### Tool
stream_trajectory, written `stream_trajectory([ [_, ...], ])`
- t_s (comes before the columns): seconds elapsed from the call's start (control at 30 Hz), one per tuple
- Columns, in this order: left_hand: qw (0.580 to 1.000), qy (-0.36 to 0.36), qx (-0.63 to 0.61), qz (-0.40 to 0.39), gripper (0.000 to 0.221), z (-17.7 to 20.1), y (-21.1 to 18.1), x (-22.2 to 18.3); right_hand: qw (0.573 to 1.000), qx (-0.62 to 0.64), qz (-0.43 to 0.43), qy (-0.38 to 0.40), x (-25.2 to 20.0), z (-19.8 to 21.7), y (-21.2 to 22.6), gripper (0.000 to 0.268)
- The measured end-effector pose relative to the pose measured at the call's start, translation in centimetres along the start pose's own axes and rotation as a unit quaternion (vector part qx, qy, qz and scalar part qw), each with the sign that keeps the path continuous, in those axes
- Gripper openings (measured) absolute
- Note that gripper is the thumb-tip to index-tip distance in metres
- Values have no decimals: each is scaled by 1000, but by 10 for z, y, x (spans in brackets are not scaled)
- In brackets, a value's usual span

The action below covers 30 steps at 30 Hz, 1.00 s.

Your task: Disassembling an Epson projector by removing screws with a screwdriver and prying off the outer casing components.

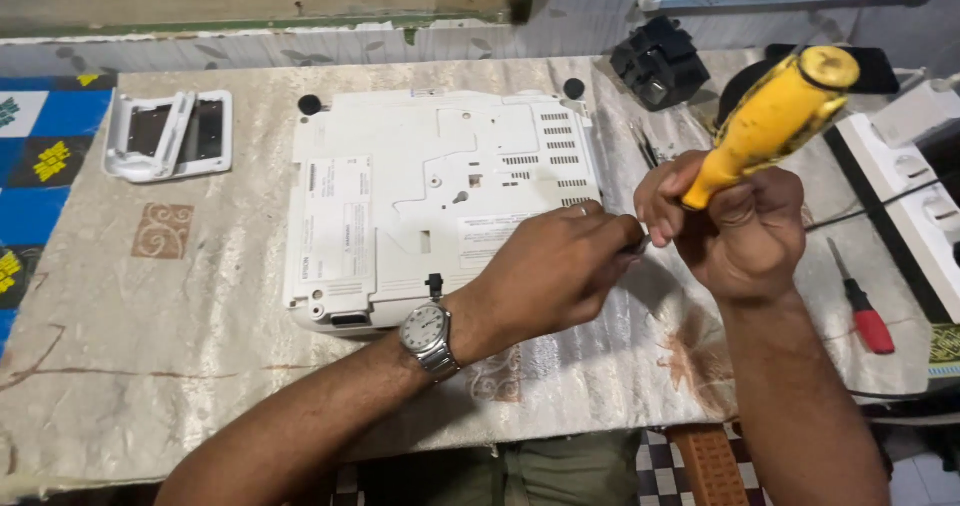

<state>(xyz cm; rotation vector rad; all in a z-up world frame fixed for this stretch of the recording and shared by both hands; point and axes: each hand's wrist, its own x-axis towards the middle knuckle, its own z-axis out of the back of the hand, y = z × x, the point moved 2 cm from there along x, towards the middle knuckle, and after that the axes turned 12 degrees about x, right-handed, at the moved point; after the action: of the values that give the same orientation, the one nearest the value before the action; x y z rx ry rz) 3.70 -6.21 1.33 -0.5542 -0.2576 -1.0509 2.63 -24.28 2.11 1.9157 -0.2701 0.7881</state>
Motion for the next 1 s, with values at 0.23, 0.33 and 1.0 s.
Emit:
stream_trajectory([
  [0.23, 996, -26, -62, 62, 9, -13, -12, -2, 997, -34, -11, 66, -6, 8, -2, 28],
  [0.33, 993, -19, -52, 104, 17, -13, -14, -1, 996, -84, -26, -28, -20, 24, -3, 62],
  [1.0, 983, -10, -142, 112, 12, 12, -5, 4, 993, -83, 33, 73, 5, -3, 13, 27],
])
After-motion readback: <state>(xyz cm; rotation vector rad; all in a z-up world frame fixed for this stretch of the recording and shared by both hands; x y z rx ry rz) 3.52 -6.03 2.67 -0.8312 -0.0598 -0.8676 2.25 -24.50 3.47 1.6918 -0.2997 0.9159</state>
